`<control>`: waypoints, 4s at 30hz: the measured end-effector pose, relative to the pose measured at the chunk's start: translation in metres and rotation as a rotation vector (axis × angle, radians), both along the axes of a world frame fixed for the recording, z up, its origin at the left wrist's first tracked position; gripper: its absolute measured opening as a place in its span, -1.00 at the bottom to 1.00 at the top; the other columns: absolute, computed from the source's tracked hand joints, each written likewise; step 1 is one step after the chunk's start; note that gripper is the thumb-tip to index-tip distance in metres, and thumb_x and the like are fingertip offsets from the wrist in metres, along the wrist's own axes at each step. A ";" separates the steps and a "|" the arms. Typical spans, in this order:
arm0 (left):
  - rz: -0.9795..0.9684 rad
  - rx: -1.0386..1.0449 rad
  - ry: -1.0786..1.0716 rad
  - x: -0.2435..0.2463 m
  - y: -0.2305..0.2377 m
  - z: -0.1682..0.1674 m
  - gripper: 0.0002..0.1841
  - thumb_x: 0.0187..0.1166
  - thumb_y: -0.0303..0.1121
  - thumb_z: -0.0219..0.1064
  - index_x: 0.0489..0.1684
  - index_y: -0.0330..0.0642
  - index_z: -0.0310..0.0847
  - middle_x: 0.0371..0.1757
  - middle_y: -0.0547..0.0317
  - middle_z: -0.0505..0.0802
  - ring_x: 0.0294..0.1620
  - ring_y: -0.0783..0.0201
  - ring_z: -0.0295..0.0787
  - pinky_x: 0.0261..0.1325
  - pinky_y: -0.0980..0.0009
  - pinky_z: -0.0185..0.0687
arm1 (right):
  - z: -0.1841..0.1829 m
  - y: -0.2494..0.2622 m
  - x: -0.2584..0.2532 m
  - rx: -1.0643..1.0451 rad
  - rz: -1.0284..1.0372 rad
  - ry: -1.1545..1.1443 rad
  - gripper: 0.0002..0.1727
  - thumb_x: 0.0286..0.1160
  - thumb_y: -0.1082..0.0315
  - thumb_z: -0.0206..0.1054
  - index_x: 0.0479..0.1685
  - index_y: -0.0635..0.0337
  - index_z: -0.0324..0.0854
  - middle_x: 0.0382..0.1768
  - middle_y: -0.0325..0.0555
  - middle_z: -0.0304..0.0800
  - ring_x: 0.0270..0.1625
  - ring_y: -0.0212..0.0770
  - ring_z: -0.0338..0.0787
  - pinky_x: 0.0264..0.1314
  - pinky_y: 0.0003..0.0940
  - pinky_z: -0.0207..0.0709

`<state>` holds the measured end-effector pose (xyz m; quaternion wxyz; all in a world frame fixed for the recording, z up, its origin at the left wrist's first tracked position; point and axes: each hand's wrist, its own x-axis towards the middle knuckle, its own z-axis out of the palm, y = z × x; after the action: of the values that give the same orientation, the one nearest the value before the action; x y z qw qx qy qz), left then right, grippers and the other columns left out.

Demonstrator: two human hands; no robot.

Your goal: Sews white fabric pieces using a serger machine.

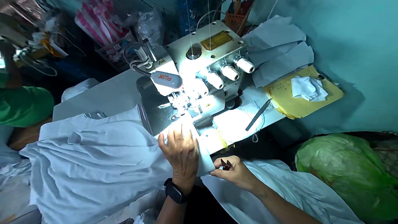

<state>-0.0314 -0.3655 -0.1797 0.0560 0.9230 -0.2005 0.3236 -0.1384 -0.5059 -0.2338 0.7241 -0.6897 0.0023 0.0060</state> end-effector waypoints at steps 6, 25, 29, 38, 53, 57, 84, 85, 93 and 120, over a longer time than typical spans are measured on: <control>-0.181 -0.104 0.168 0.025 0.019 0.013 -0.61 0.69 -0.37 0.01 0.12 -0.26 0.81 0.23 -0.11 0.87 0.46 -0.19 0.67 0.56 -0.37 0.20 | 0.027 0.011 0.011 -0.031 -0.151 -0.045 -0.84 0.18 0.46 0.52 -0.25 0.24 0.75 -0.46 -0.38 0.82 -0.46 -0.66 0.71 -0.37 -0.75 0.59; -0.267 -0.393 0.569 0.171 0.039 0.061 -0.53 0.46 -0.41 0.51 0.29 -0.48 0.54 0.12 -0.39 0.81 0.20 -0.23 0.78 0.34 -0.19 0.55 | 0.044 0.026 0.124 -0.645 -0.474 -0.615 -0.83 0.35 0.35 0.42 -0.46 0.26 0.83 -0.60 -0.10 0.79 -0.55 -0.30 0.73 -0.46 -0.37 0.57; -0.120 -0.550 0.585 0.195 0.047 0.056 -0.33 0.52 -0.21 0.50 0.52 -0.45 0.39 0.30 -0.45 0.73 0.39 -0.29 0.68 0.49 -0.20 0.46 | 0.040 0.030 0.121 -0.661 -0.473 -0.626 -0.83 0.36 0.35 0.41 -0.34 0.23 0.89 -0.51 -0.10 0.86 -0.50 -0.27 0.78 -0.42 -0.34 0.62; -0.249 -0.726 0.278 0.090 0.092 0.056 -0.54 0.68 -0.31 0.31 0.44 -0.26 0.26 -0.14 0.15 0.73 -0.29 0.47 0.67 -0.20 0.46 0.66 | -0.033 -0.027 0.092 -0.765 -0.404 -0.556 -0.81 0.42 0.36 0.37 -0.31 0.27 0.87 -0.42 -0.04 0.90 -0.38 -0.22 0.86 -0.25 -0.30 0.72; -0.235 -0.508 0.117 -0.088 0.152 -0.007 -0.87 0.65 -0.46 0.34 -0.13 -0.32 0.79 -0.08 -0.01 0.90 0.06 0.41 0.83 0.21 0.64 0.65 | 0.024 0.038 0.059 -0.698 -0.046 -0.686 -0.54 0.68 0.03 0.28 -0.08 0.36 0.72 -0.41 0.00 0.79 -0.41 -0.19 0.77 -0.33 -0.31 0.67; -0.154 -0.610 0.104 -0.115 0.147 -0.002 -0.92 0.60 -0.48 0.38 -0.18 -0.30 0.78 -0.11 0.07 0.90 -0.01 0.47 0.83 0.10 0.65 0.70 | 0.026 0.077 0.051 -0.713 -0.015 -0.905 -0.74 0.64 0.22 0.36 -0.15 0.28 0.78 -0.36 0.00 0.82 -0.34 -0.16 0.79 -0.28 -0.37 0.63; -0.164 -0.196 0.333 -0.002 0.039 0.037 -0.61 0.68 -0.21 0.10 0.15 -0.40 0.60 0.22 -0.24 0.74 0.40 -0.13 0.64 0.57 -0.16 0.33 | -0.021 -0.040 0.098 -0.678 -0.466 -0.300 -0.62 0.19 0.50 0.48 0.07 0.35 0.73 -0.20 0.05 0.87 -0.17 -0.15 0.86 0.00 -0.17 0.71; -0.161 -0.163 0.334 0.006 0.041 0.037 -0.58 0.65 -0.18 0.13 0.12 -0.42 0.61 0.25 -0.28 0.74 0.42 -0.17 0.65 0.58 -0.21 0.27 | -0.022 -0.040 0.097 -0.686 -0.473 -0.298 -0.64 0.18 0.50 0.48 0.05 0.34 0.74 -0.20 0.05 0.89 -0.17 -0.12 0.87 -0.01 -0.13 0.71; -0.301 -0.319 0.407 0.134 0.051 0.052 -0.75 0.48 -0.48 0.42 -0.04 -0.54 0.63 0.02 -0.40 0.80 0.14 -0.24 0.77 0.28 -0.11 0.60 | -0.023 -0.039 0.098 -0.707 -0.489 -0.283 -0.69 0.20 0.48 0.49 -0.01 0.31 0.77 -0.23 0.03 0.88 -0.20 -0.12 0.85 -0.02 -0.10 0.70; 0.050 -0.285 0.470 -0.046 0.182 0.041 -0.79 0.57 -0.39 0.36 -0.11 -0.43 0.73 -0.20 -0.13 0.81 -0.24 0.12 0.78 -0.21 0.25 0.72 | -0.016 -0.049 0.096 -0.618 -0.416 -0.324 -0.70 0.50 0.34 0.45 0.04 0.40 0.66 -0.25 0.00 0.76 -0.31 -0.54 0.65 -0.17 -0.67 0.53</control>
<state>-0.0776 -0.1835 -0.1382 0.2221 0.9603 -0.1115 0.1267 -0.0428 -0.5554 -0.2496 0.4592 -0.8518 0.0292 -0.2504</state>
